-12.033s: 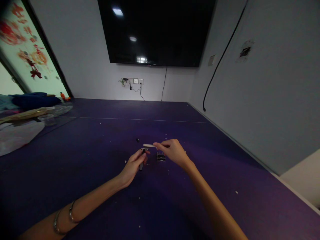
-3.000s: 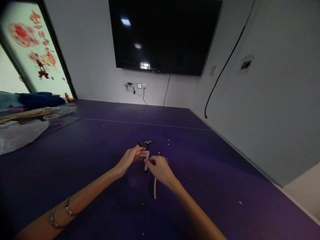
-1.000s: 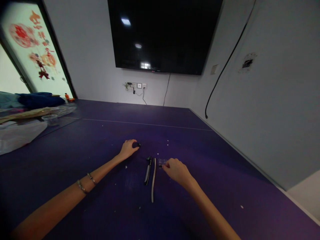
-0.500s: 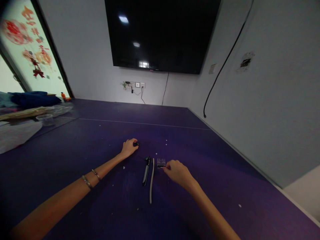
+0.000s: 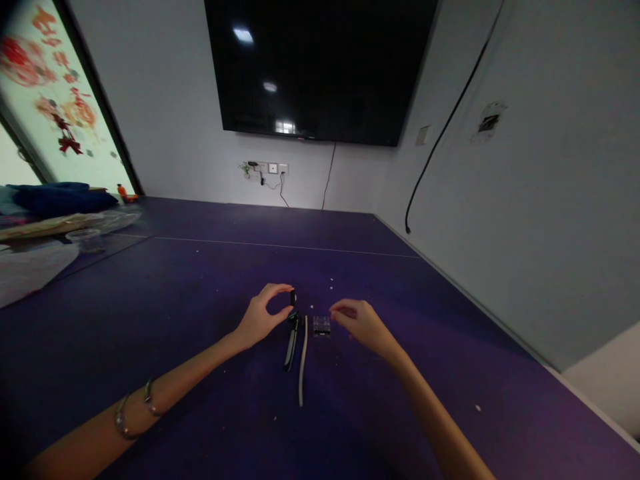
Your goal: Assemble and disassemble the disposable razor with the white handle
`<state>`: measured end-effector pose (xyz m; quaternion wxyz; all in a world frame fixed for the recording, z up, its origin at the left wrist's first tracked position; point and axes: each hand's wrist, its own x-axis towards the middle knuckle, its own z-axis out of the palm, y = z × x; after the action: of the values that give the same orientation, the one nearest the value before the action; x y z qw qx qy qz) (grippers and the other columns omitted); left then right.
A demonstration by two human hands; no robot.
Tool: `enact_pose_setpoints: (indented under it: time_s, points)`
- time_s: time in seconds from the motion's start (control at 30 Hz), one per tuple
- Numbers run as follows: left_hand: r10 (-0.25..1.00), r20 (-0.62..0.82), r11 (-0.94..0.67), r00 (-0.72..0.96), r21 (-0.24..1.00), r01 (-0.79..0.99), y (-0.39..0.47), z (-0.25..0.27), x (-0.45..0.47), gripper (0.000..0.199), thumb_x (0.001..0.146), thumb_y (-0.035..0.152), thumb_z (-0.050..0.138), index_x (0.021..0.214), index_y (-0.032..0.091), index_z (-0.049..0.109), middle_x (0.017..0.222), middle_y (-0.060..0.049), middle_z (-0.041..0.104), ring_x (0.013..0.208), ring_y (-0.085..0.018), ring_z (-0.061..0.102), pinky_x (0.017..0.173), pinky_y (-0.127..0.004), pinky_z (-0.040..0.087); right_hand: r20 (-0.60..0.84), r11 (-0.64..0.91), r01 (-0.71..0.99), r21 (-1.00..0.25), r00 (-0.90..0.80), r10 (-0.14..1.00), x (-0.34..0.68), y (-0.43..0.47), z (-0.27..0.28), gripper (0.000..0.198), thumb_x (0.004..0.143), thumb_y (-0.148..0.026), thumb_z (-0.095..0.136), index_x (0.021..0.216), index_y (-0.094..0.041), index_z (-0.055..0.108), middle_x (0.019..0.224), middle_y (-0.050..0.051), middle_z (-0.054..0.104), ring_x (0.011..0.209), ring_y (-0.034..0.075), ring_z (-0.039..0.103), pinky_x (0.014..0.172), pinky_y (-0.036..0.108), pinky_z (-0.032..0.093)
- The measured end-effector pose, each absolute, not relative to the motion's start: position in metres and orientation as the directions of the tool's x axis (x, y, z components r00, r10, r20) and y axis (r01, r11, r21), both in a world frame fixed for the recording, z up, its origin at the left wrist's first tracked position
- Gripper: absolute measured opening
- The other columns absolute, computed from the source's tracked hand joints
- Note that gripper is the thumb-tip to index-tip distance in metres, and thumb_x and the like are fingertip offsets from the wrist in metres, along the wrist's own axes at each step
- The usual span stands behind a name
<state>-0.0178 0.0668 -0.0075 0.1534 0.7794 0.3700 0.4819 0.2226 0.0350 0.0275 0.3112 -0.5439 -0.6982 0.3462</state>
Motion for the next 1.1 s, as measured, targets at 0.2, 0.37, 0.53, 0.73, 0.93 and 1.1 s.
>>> enact_pose_setpoints:
  time_s: [0.2,0.37,0.53,0.73,0.93,1.1]
  points:
    - [0.637,0.677,-0.769,0.368,0.522,0.369,0.025,0.008,-0.011,0.036,0.078,0.020,0.059,0.113,0.021,0.053,0.107,-0.008,0.057,0.103,-0.020,0.053,0.091,-0.038,0.043,-0.046,0.007,0.234,-0.972,-0.217,0.975,0.208,0.025,0.033,0.034,0.068,-0.037,0.063,0.094,-0.015,0.066,0.091,0.009,0.069,0.079,0.018,0.062,0.051,0.022,0.045]
    - [0.577,0.678,-0.814,0.454,0.440,0.379,0.017,0.008,-0.016,0.042,0.079,0.018,0.058,0.119,0.022,0.048,0.111,-0.008,0.053,0.106,-0.021,0.050,0.092,-0.039,0.042,-0.093,-0.102,-0.018,-0.995,-0.284,0.954,0.187,0.011,0.031,0.033,0.065,-0.035,0.070,0.093,-0.016,0.068,0.091,0.009,0.068,0.082,0.017,0.061,0.054,0.021,0.044]
    - [0.523,0.673,-0.850,0.523,0.366,0.380,0.014,0.007,-0.019,0.048,0.079,0.018,0.058,0.124,0.023,0.043,0.117,-0.010,0.052,0.111,-0.023,0.047,0.094,-0.042,0.041,-0.102,-0.139,-0.114,-0.984,-0.284,0.953,0.178,0.007,0.026,0.029,0.063,-0.032,0.073,0.087,-0.016,0.071,0.079,0.005,0.067,0.068,0.012,0.059,0.050,0.019,0.042]
    - [0.496,0.643,-0.866,0.584,0.317,0.387,0.012,0.009,-0.019,0.054,0.080,0.019,0.057,0.130,0.025,0.037,0.122,-0.010,0.052,0.116,-0.025,0.045,0.096,-0.046,0.039,-0.113,-0.132,-0.063,-0.989,-0.238,0.965,0.176,0.008,0.020,0.025,0.061,-0.033,0.073,0.078,-0.016,0.070,0.069,0.003,0.065,0.056,0.010,0.055,0.043,0.018,0.040]
    - [0.530,0.639,-0.847,0.557,0.376,0.375,0.011,0.012,-0.020,0.057,0.080,0.021,0.058,0.132,0.023,0.036,0.129,-0.011,0.048,0.123,-0.024,0.040,0.100,-0.044,0.037,-0.085,-0.098,-0.078,-0.992,-0.161,0.983,0.175,0.009,0.022,0.032,0.056,-0.030,0.075,0.084,-0.014,0.069,0.070,0.004,0.067,0.056,0.011,0.056,0.039,0.018,0.039]
    - [0.754,0.545,-0.654,0.367,0.676,0.339,0.011,0.009,-0.012,0.035,0.075,0.027,0.065,0.109,0.021,0.058,0.103,-0.008,0.063,0.098,-0.021,0.056,0.084,-0.039,0.047,0.001,-0.006,-0.097,-0.995,-0.064,0.998,0.173,0.009,0.023,0.039,0.060,-0.032,0.073,0.094,-0.016,0.069,0.077,0.006,0.067,0.060,0.012,0.057,0.037,0.018,0.040]
